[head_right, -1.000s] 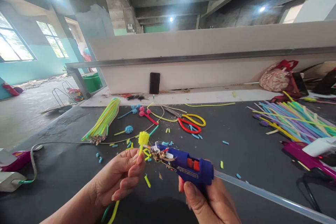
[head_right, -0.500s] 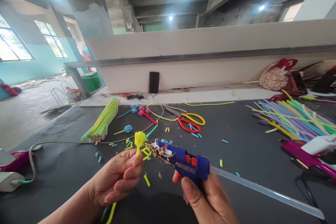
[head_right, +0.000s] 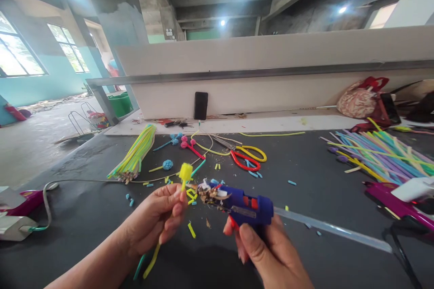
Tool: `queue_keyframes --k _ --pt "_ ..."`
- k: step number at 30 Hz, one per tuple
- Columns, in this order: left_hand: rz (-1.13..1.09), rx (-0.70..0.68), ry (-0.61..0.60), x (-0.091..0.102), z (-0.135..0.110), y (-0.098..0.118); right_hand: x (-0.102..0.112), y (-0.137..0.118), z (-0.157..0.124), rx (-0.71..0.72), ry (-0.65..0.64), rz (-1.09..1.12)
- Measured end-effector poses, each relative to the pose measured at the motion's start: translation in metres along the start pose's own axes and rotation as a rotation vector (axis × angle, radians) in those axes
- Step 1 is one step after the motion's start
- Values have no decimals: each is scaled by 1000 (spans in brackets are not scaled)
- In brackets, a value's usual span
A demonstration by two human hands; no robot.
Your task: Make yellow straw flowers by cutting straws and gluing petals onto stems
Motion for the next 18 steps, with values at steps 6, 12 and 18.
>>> queue_keyframes --k 6,12,18 --pt "12 -163 78 14 0 36 9 40 33 -369 -32 398" --pt "-22 -209 49 22 0 44 23 72 42 -600 -116 277" --pt "8 -193 43 25 2 40 39 71 45 -610 -229 -148"
Point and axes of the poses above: each hand's wrist, its own z-axis towards the middle knuckle, its own x-axis out of the back of the hand, y = z × x, the point moved 10 cm from there along z, towards the middle knuckle, and after that the axes turned 10 degrees about -x, right-handed, at the moved point
